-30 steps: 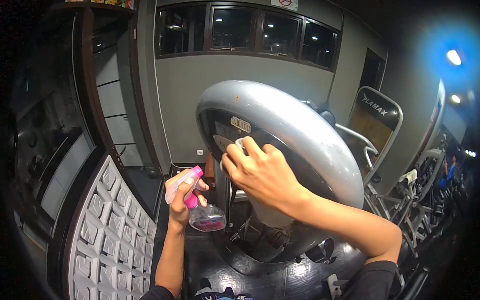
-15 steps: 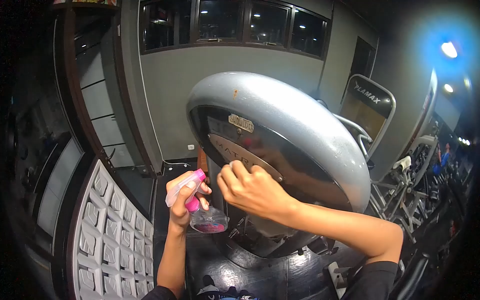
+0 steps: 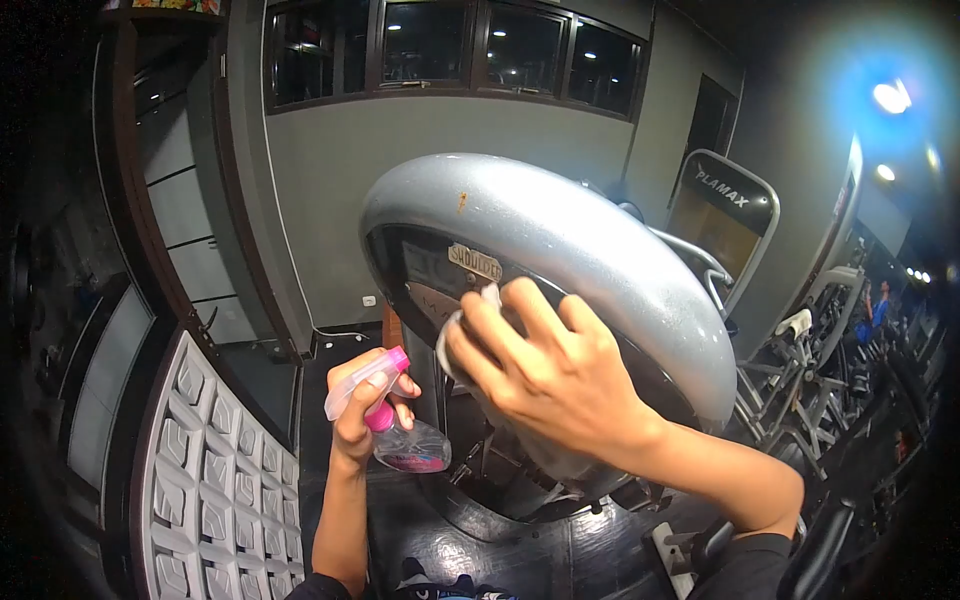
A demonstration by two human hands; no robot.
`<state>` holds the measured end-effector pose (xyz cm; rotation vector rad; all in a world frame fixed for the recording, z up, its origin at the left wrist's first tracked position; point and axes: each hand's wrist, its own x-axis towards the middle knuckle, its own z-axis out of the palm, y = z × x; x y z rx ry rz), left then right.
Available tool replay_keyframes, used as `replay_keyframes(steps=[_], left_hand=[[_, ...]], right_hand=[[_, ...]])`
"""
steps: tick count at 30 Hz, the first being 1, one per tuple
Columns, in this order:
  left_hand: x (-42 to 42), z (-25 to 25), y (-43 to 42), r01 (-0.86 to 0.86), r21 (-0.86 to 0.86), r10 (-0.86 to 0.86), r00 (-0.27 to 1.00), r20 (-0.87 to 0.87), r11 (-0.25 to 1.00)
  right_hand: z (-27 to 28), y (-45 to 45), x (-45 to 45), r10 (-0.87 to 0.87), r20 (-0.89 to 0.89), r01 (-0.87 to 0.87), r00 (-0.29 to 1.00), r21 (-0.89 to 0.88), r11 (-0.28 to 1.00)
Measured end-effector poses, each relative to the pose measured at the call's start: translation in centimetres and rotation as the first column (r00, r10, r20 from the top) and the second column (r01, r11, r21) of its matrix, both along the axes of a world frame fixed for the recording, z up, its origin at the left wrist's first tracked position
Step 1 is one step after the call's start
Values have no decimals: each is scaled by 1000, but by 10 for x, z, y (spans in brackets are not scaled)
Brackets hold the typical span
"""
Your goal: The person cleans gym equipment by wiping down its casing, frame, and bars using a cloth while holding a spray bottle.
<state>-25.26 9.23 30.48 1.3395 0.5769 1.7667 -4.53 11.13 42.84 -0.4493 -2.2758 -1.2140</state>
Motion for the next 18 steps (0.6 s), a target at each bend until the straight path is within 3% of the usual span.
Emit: replay_keyframes(steps=[4,9,12,18], left_hand=[[3,8,2,-6,7,6,999,-39,1000],[1,19,5,-14,53,17,999,-49,999],[3,29,5,-1,71,5,998,-56,997],[6,45,7,-17,112,23,998,-53,994]], right_hand=[[-8,-1,-4,-30,11,30,999,49,998],[7,-27,27,-159,8,159,987,-137,978],[22,-16,20,-97,-100,87,990,-93,992],[35,-1,2,-89,-107,86,990,-33,996]])
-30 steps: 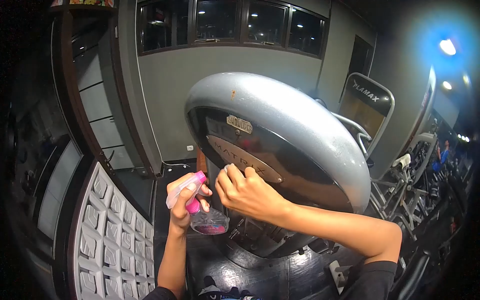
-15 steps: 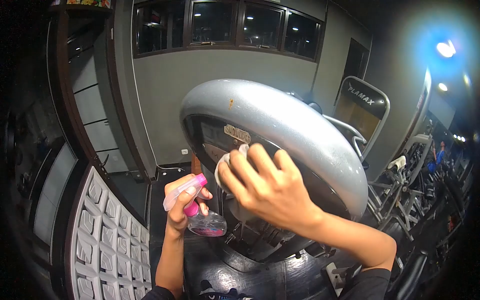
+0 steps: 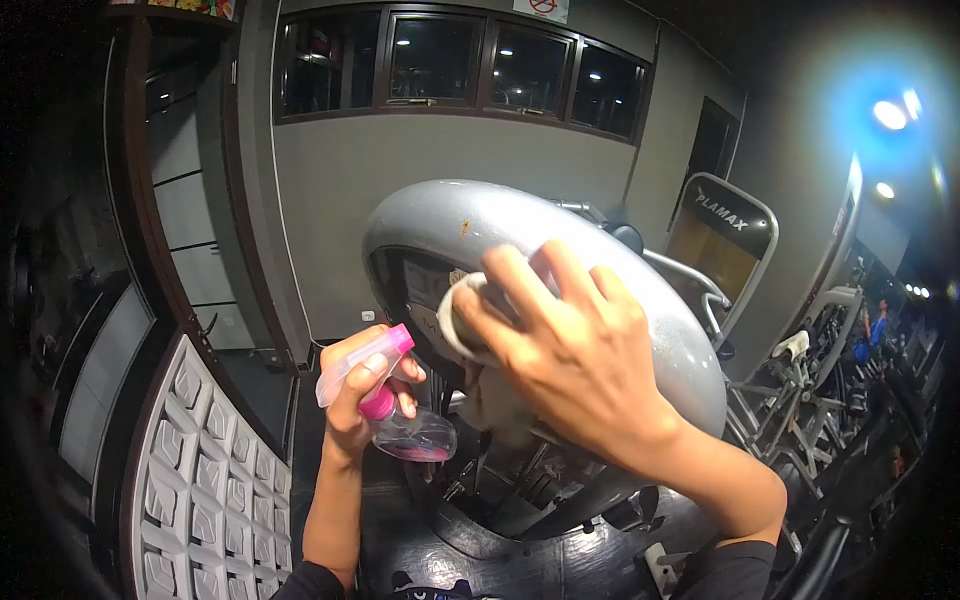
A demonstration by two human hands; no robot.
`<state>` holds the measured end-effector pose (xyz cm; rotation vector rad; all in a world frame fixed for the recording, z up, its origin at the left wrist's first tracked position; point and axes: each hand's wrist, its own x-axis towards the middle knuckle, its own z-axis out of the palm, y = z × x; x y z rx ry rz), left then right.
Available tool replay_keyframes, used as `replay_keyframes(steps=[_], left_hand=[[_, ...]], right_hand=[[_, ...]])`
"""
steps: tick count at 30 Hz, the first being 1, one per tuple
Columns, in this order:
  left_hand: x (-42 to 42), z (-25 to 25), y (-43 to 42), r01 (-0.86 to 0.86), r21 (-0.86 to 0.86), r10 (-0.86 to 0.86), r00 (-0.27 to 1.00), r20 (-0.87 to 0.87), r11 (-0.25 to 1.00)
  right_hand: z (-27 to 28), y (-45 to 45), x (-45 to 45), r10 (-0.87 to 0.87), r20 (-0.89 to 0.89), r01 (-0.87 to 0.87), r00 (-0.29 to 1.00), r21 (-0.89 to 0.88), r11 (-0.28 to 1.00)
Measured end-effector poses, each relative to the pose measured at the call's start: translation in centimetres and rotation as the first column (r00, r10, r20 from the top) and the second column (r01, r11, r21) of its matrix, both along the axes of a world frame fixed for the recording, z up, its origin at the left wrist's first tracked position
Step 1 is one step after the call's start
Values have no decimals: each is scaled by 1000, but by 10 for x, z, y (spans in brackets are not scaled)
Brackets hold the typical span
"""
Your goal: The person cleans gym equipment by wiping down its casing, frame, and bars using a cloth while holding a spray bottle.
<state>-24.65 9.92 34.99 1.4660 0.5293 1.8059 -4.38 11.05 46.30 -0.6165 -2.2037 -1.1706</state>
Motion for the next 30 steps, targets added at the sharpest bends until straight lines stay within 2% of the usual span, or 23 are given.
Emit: replay_keyframes(steps=[2,4,8,9,13,17,19,24,26,30], left_hand=[[-1,3,-1,-10,1,10,1000,5,1000],[-2,4,-1,-16,27,16,1000,1,1000],[2,9,1,-30,59,30,1000,-6,998],[4,12,1,-33,59,33,999,0,998],[8,26,1,-57,66,58,998,-1,996],[6,40,4,-51,97,53,999,-13,994],[5,47,7,-55,120,60,998,-34,991],[5,63,12,-105,130,113,992,-56,986],[5,64,14,-69,119,75,996,-48,990],[4,59,12,-156,169,180,974,-138,973]], right_hand=[[-4,-13,13,-21,21,21,1000,-28,999],[-4,-28,26,-90,9,90,996,-176,980],[6,-27,31,-19,-61,11,998,-126,992],[11,-22,25,2,-115,-7,993,-50,999],[31,-2,12,66,-262,-89,963,-77,993],[30,-14,21,57,-229,-95,972,-159,983],[31,-28,31,17,-199,-72,980,-275,959],[26,-34,39,-28,-223,-34,974,-269,963],[23,-34,35,-66,-197,16,978,-247,969],[27,-27,26,-42,-211,-20,977,-284,959]])
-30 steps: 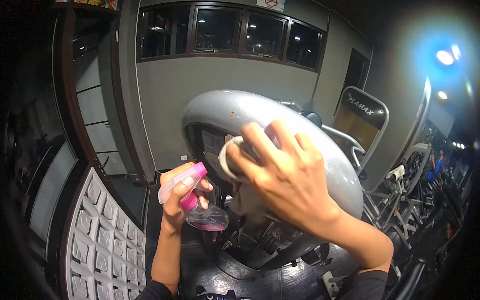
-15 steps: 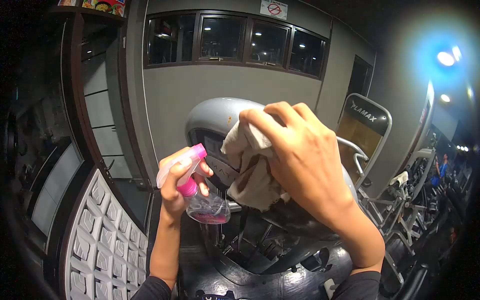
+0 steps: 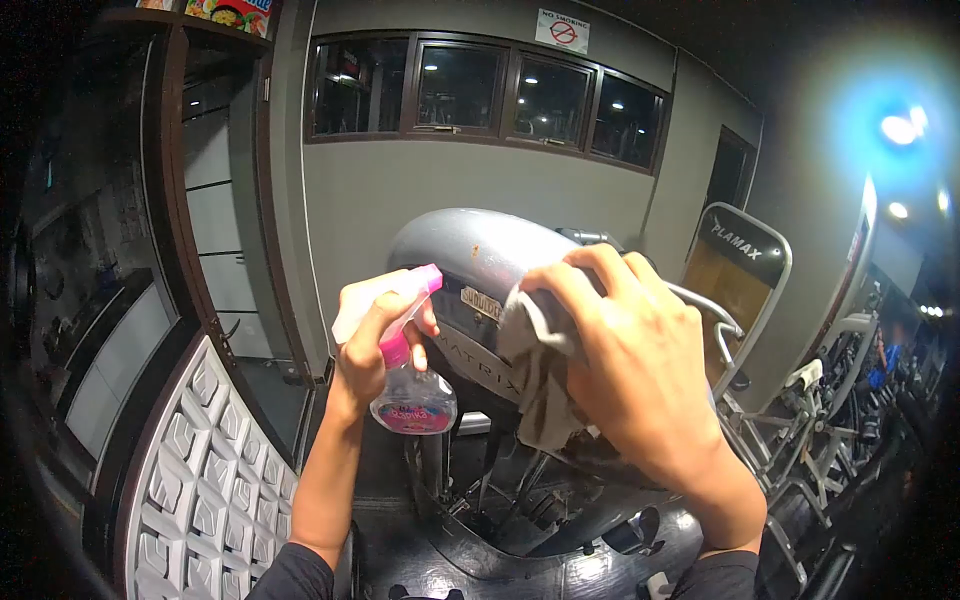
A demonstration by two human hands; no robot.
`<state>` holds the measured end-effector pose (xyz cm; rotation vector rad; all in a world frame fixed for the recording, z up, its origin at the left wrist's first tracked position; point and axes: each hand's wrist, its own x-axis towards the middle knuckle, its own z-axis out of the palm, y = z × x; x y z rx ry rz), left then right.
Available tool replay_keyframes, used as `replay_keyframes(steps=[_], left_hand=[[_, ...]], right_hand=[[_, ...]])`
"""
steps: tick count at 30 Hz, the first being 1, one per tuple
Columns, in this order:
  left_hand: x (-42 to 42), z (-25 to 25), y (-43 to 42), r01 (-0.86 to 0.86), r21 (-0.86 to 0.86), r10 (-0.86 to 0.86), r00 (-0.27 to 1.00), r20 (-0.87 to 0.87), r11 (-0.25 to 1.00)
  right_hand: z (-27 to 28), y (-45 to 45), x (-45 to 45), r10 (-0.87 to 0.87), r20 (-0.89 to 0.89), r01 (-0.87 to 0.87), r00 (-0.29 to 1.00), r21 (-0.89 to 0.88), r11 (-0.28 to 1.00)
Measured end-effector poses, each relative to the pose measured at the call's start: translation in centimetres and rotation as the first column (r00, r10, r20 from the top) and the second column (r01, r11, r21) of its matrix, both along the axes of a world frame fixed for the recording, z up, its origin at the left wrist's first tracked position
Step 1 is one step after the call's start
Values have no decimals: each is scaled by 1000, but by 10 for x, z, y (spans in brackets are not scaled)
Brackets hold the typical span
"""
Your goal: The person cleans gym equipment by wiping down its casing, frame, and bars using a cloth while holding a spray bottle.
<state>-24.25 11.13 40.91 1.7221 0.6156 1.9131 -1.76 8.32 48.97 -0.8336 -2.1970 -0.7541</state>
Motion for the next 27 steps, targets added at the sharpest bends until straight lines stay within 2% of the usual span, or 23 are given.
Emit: replay_keyframes(steps=[2,5,8,10,13,16,18,20,21,22,26,27], left_hand=[[-3,-2,-4,-27,14,27,1000,1,1000],[-8,-7,-10,-43,-31,43,999,-1,999],[-14,-17,-10,15,-32,-14,999,38,999],[-19,-21,-14,34,-62,-32,998,48,997],[-31,-28,-17,52,-84,-49,998,39,995],[-43,-31,-24,53,-110,-49,998,40,993],[-49,-31,-24,60,-117,-57,998,34,991],[-52,-31,-22,78,-98,-73,996,52,992],[-53,-31,-21,85,-100,-80,996,49,991],[-54,-31,-20,92,-110,-88,995,44,990],[-59,-39,-9,162,-99,-157,986,52,982],[-60,-39,-8,165,-101,-161,986,49,981]], right_hand=[[6,12,-7,12,7,-12,1000,4,1000],[16,41,-29,128,59,-133,990,79,988],[13,65,-55,179,91,-187,980,88,978],[12,55,-58,172,84,-179,981,83,980],[26,34,-39,118,151,-94,982,-156,983],[30,15,-29,65,68,-53,996,-166,985],[31,20,-35,50,77,-37,996,-167,985],[26,31,-52,-9,122,9,992,0,1000],[23,42,-60,35,137,-38,990,25,999],[18,53,-70,84,128,-86,988,5,996],[11,42,-78,20,176,-25,984,27,999],[12,32,-72,3,129,-2,992,-8,1000]])
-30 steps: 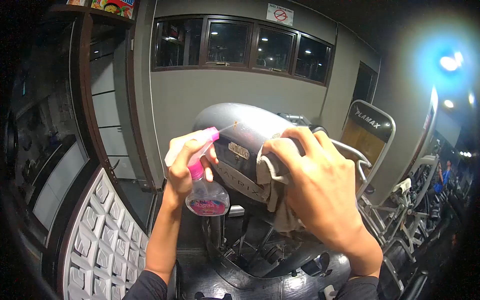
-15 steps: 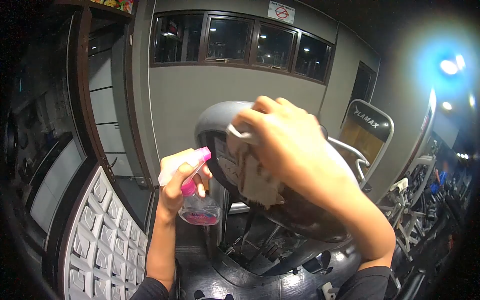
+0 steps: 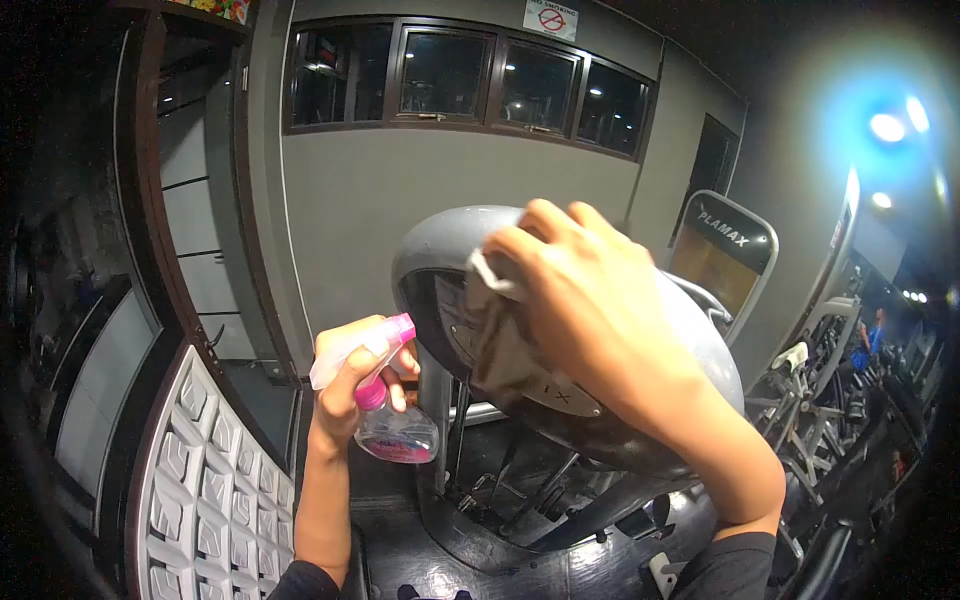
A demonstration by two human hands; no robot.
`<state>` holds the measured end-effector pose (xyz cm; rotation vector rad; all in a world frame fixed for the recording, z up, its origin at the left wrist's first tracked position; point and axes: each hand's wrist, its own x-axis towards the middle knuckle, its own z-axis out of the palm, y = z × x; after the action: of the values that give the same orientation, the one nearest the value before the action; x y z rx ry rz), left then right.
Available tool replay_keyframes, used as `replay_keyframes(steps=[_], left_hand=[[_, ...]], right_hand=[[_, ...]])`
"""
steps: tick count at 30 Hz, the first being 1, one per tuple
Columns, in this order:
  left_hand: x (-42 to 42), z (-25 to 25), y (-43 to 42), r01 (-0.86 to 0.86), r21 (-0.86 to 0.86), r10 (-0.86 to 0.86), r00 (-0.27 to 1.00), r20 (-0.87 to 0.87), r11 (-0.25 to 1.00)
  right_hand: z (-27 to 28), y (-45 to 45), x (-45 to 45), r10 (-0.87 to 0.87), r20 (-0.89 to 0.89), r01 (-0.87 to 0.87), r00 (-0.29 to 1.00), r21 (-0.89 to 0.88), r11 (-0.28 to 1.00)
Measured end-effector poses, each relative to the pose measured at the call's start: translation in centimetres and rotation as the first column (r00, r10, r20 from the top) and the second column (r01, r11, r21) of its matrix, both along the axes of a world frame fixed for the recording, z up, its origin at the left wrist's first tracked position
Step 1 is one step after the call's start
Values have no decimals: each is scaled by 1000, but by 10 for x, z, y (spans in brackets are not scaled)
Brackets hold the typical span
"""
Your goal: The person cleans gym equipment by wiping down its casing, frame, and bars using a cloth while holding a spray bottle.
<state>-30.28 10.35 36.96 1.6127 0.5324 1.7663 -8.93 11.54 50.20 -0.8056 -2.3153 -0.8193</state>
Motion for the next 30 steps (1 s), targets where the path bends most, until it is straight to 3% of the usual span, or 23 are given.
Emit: replay_keyframes(steps=[2,7,11,14,18,22,27,28,30], left_hand=[[-3,-2,2,15,-15,-15,1000,5,1000],[-4,-10,13,70,-17,-70,997,10,997],[3,-13,16,77,-49,-76,997,32,996],[8,-16,15,92,-74,-88,995,54,993],[10,-19,11,79,-79,-76,996,49,994],[10,-22,5,41,-96,-38,999,28,995],[20,-28,-1,4,-107,0,999,32,994],[20,-29,-3,-1,-111,5,999,38,994],[21,-32,-7,-17,-116,23,999,47,993]], right_hand=[[2,-26,13,-94,-79,86,992,-105,991],[-9,-51,33,-255,65,261,965,-101,960],[-23,-17,13,-74,65,68,995,84,994],[-36,-5,13,-32,125,19,992,107,994],[-41,-37,33,-120,194,139,974,-88,986],[-49,-47,42,-173,227,191,958,-59,980],[-66,-3,14,37,136,-61,990,172,983],[-75,6,10,31,155,-71,987,259,963],[-80,0,15,24,183,-73,983,269,960]])
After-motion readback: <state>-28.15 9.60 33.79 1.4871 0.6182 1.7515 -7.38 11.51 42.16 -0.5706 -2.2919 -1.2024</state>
